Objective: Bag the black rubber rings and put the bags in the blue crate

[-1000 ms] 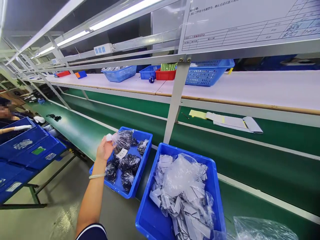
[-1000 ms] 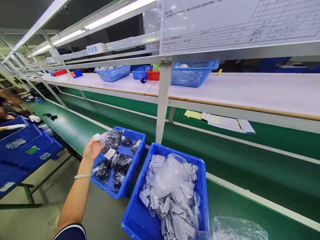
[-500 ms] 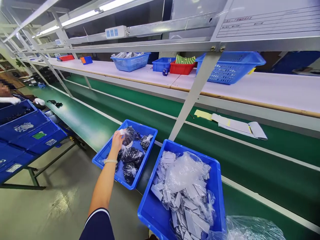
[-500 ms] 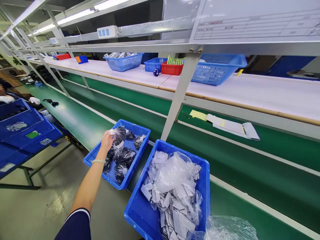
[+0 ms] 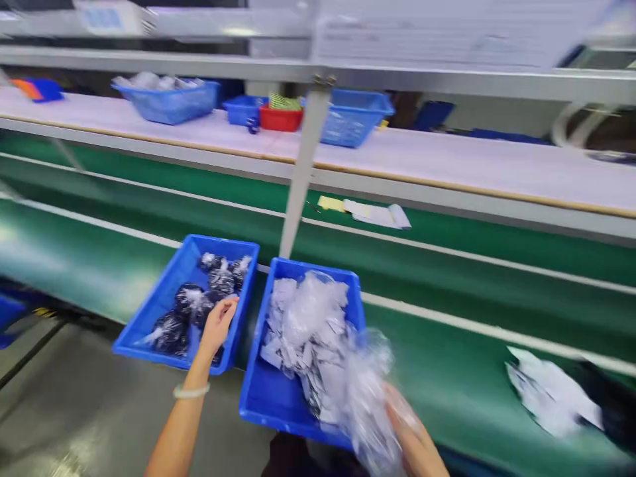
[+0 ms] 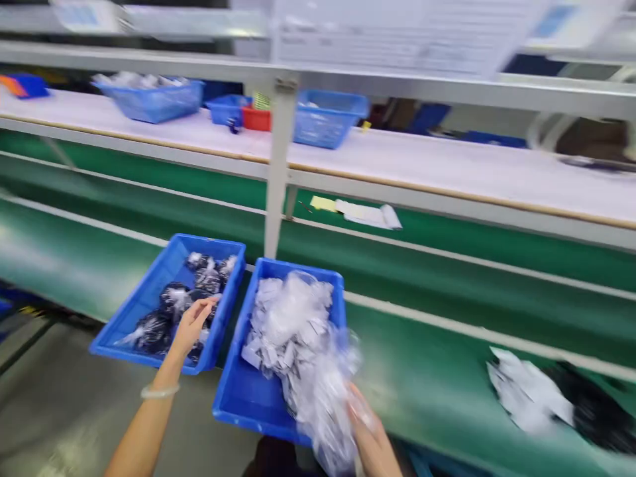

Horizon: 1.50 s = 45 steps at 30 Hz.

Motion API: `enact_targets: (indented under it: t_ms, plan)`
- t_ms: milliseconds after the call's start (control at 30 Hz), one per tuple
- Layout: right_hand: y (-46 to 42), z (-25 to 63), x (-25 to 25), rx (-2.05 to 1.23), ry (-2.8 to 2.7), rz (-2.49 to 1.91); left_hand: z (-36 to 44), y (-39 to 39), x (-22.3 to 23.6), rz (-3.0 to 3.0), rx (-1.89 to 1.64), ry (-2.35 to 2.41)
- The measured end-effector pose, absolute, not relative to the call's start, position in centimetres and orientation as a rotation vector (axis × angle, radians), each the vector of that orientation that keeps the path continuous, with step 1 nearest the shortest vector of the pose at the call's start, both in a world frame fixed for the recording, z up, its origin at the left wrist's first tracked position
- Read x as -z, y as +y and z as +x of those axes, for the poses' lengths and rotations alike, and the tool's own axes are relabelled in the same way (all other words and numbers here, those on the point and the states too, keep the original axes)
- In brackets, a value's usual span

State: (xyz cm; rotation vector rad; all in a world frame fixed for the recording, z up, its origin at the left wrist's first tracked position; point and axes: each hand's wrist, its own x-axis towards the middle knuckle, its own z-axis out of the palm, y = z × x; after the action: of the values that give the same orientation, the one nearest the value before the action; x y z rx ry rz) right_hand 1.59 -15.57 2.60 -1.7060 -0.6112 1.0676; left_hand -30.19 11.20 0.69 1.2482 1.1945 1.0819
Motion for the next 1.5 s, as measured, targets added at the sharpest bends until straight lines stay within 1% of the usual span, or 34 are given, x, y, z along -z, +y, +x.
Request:
enact_targets:
  t_ms: [33, 133, 233, 333, 500, 600, 700, 733, 800, 867, 933, 1000, 1067, 1133, 1233, 1367, 1500]
  plan:
    - [-14.7, 1.3, -2.9, -1.149, -0.568, -1.635, -28.0, 9.2, -1.4, 1.277, -1.026, 1.109]
    - [-13.2, 1.0, -3.4, -1.193, -0.473, -1.474, -21.7, 2.7, -3.9, 1.407, -0.786, 0.793]
    - [-13.6, 0.8, -3.8, -1.257, -0.457, -1.313, -16.8, -2.5, -5.3, 1.472, -0.575, 0.664]
    - [-15.1, 1.0, -4.4, -1.296, -0.483, -1.180, -13.8, -4.4, -5.4, 1.413, -0.562, 0.710]
    - [-17.0, 2.4, -5.8, -1.321, -0.492, -1.082, -12.2, -3.7, -5.4, 1.313, -0.686, 0.683]
    - [-17.6, 2.6, -5.9, -1.159, -0.599, -1.238, -11.6, -4.3, -5.6, 1.240, -0.702, 0.633]
    - [-18.1, 1.9, -5.8, -0.909, -1.014, -1.427, -10.8, -6.0, -5.4, 1.134, -0.567, 0.594]
    - [-18.3, 1.7, -6.0, -0.890, -1.164, -1.441, -10.5, -6.6, -5.2, 1.093, -0.524, 0.621]
    - [-18.6, 1.9, -6.7, -0.953, -1.386, -1.420, -10.1, -7.5, -5.0, 0.994, -0.472, 0.701]
    - [-18.8, 3.3, -8.2, -0.971, -1.447, -1.428, -10.2, -7.8, -5.0, 0.913, -0.442, 0.717]
    - [-18.7, 5.6, -10.0, -0.794, -1.372, -1.499, -10.7, -7.7, -5.1, 0.915, -0.405, 0.684]
    - [-18.1, 7.9, -11.6, -0.505, -1.268, -1.588, -11.4, -7.5, -5.0, 1.011, -0.375, 0.664]
    - [-17.3, 9.6, -12.8, -0.353, -1.326, -1.620, -12.1, -7.3, -4.8, 1.135, -0.359, 0.643]
    - [-16.7, 10.4, -13.7, -0.430, -1.522, -1.583, -12.7, -7.1, -4.5, 1.256, -0.353, 0.624]
    - [-16.8, 10.6, -14.4, -0.770, -1.590, -1.472, -13.4, -6.9, -4.8, 1.383, -0.319, 0.645]
    - [-18.4, 11.1, -14.5, -1.120, -1.139, -1.229, -14.1, -6.8, -6.1, 1.446, -0.215, 0.678]
    - [-19.3, 10.5, -12.9, -1.509, -0.592, -1.015, -13.9, -6.7, -6.9, 1.488, -0.148, 0.615]
